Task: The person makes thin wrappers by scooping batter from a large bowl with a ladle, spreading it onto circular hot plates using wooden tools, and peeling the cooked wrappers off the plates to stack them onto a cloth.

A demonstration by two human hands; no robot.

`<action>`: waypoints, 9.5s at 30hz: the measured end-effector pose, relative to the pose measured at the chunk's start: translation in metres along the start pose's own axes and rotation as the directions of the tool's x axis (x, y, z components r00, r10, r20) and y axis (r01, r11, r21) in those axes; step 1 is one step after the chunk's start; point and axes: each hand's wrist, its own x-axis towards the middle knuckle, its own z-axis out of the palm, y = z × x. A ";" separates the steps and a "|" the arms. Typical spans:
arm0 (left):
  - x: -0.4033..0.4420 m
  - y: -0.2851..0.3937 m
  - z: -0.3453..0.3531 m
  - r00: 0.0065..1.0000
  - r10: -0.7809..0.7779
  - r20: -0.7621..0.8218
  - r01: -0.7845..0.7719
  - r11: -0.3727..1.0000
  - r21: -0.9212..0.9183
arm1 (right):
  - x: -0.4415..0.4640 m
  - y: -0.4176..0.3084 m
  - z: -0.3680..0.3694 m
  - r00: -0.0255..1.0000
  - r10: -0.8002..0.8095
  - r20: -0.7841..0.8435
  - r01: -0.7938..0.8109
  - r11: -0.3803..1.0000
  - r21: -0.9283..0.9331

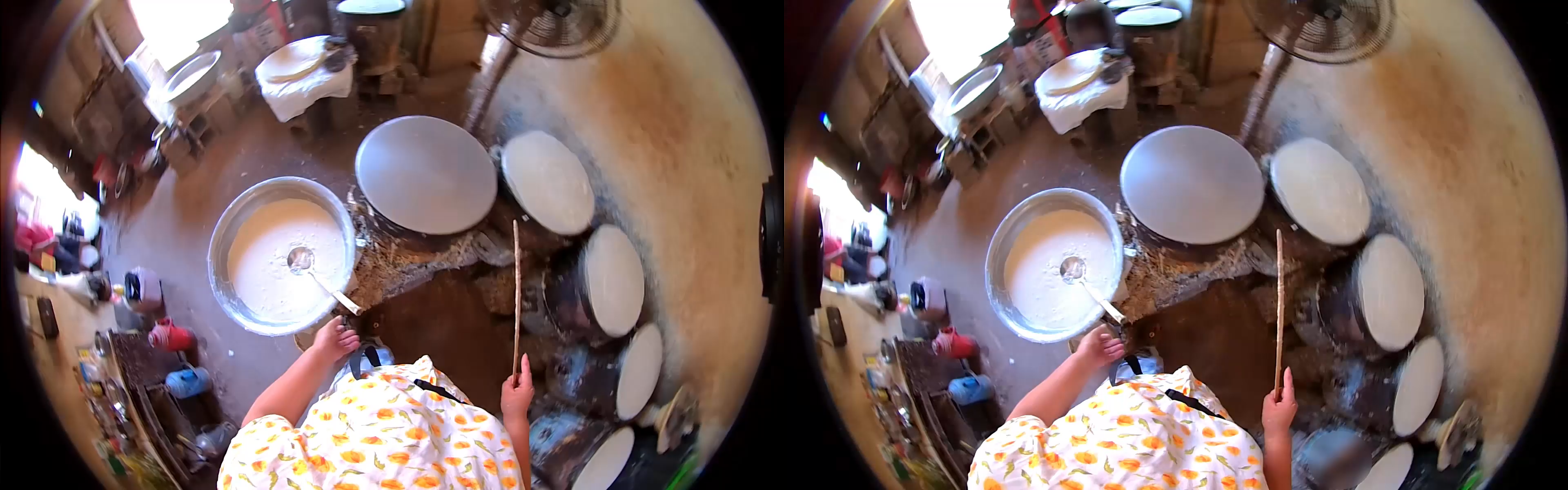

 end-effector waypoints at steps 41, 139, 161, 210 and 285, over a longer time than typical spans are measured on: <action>-0.376 0.173 0.037 0.349 0.936 0.046 -0.937 0.349 0.017 | 0.238 -0.117 0.140 0.695 -0.510 0.507 0.455 0.858 0.238; -0.154 0.215 0.191 0.527 0.478 0.703 -0.772 0.614 0.162 | 0.233 -0.202 0.191 0.825 -0.376 0.422 0.328 0.927 0.184; -0.154 0.204 0.201 0.510 0.562 0.651 -0.586 0.781 -0.215 | 0.281 -0.175 0.167 0.901 -0.238 0.363 0.216 0.971 0.100; -0.200 0.129 0.242 0.465 0.769 0.439 -0.723 0.615 -0.314 | 0.406 -0.136 0.108 0.289 -0.232 0.929 0.180 0.966 0.186; -0.209 0.123 0.165 0.466 0.508 0.724 -0.715 0.698 -0.030 | 0.074 -0.058 0.078 0.857 -0.257 0.447 0.352 0.925 -0.141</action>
